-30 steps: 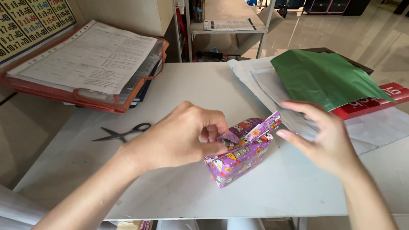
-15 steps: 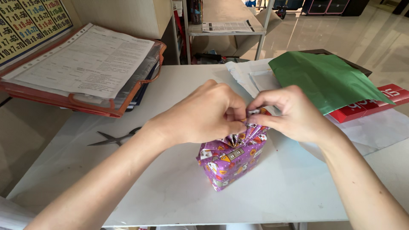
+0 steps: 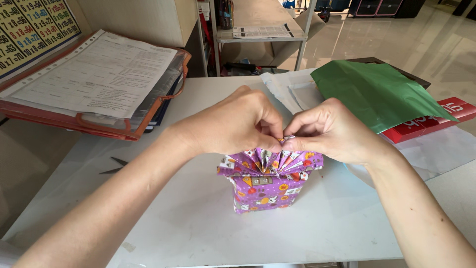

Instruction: The person wraps a small box with purple patterned paper, folds the edges, and creates a decorative fan-folded bow on top. Then the person wraps a long red box with green paper, folding and taping the edges to enclose it.

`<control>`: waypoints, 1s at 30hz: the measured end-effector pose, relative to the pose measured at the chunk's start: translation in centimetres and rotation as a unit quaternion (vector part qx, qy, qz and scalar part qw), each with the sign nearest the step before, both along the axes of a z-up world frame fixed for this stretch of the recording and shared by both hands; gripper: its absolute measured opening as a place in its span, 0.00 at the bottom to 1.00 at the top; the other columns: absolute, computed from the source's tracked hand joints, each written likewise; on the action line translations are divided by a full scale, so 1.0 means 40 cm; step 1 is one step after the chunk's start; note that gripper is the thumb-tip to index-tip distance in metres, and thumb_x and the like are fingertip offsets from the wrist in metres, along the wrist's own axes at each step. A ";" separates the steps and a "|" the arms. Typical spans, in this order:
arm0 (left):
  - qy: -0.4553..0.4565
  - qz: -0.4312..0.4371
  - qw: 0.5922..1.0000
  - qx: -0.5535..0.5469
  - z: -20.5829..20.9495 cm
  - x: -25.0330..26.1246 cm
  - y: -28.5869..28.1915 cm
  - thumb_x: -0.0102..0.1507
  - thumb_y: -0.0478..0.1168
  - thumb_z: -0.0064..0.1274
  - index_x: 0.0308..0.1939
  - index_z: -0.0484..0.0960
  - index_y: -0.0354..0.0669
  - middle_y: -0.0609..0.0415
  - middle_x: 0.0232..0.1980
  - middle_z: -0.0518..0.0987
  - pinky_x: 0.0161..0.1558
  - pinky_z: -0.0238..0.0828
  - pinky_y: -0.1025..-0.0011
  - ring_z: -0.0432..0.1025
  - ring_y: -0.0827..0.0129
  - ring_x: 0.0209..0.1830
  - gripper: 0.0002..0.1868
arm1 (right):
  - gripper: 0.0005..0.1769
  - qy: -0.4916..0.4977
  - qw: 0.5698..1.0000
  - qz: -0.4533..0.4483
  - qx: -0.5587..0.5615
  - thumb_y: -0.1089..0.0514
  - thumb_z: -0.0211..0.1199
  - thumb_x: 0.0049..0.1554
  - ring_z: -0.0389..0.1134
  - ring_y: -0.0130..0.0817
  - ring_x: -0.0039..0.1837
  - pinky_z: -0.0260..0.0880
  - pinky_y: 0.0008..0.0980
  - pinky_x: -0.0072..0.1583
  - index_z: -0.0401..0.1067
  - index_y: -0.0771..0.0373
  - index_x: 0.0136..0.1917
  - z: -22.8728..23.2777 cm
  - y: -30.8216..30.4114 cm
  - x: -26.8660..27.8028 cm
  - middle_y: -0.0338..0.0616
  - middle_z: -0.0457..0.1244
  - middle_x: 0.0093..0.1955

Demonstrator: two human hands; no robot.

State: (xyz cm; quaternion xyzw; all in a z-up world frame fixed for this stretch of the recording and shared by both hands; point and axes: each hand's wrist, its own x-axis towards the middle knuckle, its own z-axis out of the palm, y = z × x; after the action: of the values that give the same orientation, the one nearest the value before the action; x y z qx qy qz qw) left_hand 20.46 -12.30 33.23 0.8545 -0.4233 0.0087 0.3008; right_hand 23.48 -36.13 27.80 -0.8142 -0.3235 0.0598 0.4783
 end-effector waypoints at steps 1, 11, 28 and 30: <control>0.003 -0.004 1.000 -0.004 0.000 0.001 0.004 0.54 0.38 0.67 0.33 0.89 0.42 0.54 0.27 0.85 0.30 0.74 0.71 0.78 0.74 0.25 0.06 | 0.06 -0.007 1.000 0.010 0.000 0.69 0.71 0.50 0.73 0.22 0.41 0.76 0.25 0.45 0.82 0.71 0.43 0.003 -0.002 0.000 0.43 0.74 0.37; -0.012 -0.039 0.999 -0.031 -0.008 0.006 0.014 0.53 0.33 0.68 0.31 0.83 0.39 0.56 0.26 0.84 0.27 0.72 0.72 0.78 0.76 0.25 0.07 | 0.09 0.027 0.999 0.040 0.015 0.69 0.68 0.51 0.73 0.23 0.41 0.76 0.25 0.46 0.83 0.72 0.46 0.021 0.013 -0.002 0.44 0.74 0.39; 0.005 -0.020 1.000 -0.005 -0.005 0.007 0.014 0.55 0.36 0.68 0.30 0.85 0.39 0.55 0.24 0.82 0.27 0.72 0.71 0.76 0.75 0.24 0.07 | 0.04 -0.009 0.999 0.042 -0.015 0.66 0.69 0.54 0.68 0.19 0.39 0.71 0.24 0.42 0.82 0.71 0.42 0.032 0.023 -0.016 0.41 0.71 0.35; 0.012 -0.036 0.999 -0.008 -0.009 0.016 0.025 0.59 0.39 0.66 0.31 0.86 0.39 0.53 0.24 0.82 0.28 0.70 0.70 0.74 0.73 0.24 0.07 | 0.04 -0.014 0.999 0.038 -0.019 0.66 0.69 0.54 0.67 0.19 0.39 0.69 0.25 0.41 0.81 0.71 0.41 0.032 0.026 -0.021 0.41 0.70 0.35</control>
State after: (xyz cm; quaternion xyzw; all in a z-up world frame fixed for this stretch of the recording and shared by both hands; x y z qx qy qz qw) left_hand 21.12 -11.29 32.88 0.8365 -0.4500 -0.0087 0.3126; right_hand 22.62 -35.08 29.08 -0.8108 -0.3598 0.0731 0.4558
